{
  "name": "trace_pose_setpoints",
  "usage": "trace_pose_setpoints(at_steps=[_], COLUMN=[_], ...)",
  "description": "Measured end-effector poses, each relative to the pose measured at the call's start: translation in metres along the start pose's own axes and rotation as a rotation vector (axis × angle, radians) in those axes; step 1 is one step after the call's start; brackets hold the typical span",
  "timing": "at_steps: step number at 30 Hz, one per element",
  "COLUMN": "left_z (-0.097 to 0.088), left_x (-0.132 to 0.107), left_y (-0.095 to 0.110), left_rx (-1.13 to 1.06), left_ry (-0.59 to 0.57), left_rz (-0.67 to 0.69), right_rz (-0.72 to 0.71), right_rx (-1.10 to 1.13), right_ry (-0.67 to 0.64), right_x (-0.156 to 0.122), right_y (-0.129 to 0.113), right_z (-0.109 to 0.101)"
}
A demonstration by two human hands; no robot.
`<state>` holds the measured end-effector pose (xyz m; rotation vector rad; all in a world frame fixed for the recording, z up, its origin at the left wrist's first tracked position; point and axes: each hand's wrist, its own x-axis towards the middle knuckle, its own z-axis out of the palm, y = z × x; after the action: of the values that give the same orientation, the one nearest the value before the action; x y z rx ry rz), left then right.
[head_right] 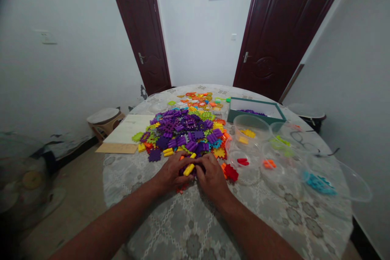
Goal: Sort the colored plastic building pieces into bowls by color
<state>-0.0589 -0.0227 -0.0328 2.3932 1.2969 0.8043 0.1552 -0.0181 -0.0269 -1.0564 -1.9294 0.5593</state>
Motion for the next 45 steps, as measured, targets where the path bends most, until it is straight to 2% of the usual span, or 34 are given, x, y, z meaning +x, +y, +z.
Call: trace_pose_setpoints(at_steps=[7, 13, 16, 21, 27, 34, 39, 45], left_z=[0.003, 0.003, 0.003, 0.004, 0.011, 0.017, 0.011, 0.007], left_x=[0.002, 0.007, 0.009, 0.009, 0.007, 0.010, 0.011, 0.012], left_y=[0.006, 0.011, 0.014, 0.013, 0.010, 0.010, 0.005, 0.006], left_rx=[0.030, -0.020, -0.009, 0.009, 0.081, 0.204, 0.147, 0.006], left_ry=[0.065, 0.102, 0.114, 0.115, 0.088, 0.102, 0.067, 0.123], left_rz=[-0.003, -0.072, -0.098, -0.079, -0.052, -0.073, -0.083, -0.125], right_rz=[-0.019, -0.128, -0.141, -0.055, 0.069, 0.055, 0.000, 0.086], right_rx=[0.005, 0.013, 0.000, 0.008, 0.119, 0.126, 0.069, 0.144], right_ry=[0.000, -0.153, -0.140, -0.093, -0.106, -0.101, -0.118, -0.076], right_x=[0.001, -0.002, -0.002, 0.001, 0.006, 0.005, 0.001, 0.002], right_y=[0.001, 0.001, 0.006, 0.011, 0.009, 0.009, 0.010, 0.011], right_z=[-0.003, -0.010, -0.007, 0.002, 0.004, 0.001, -0.004, -0.005])
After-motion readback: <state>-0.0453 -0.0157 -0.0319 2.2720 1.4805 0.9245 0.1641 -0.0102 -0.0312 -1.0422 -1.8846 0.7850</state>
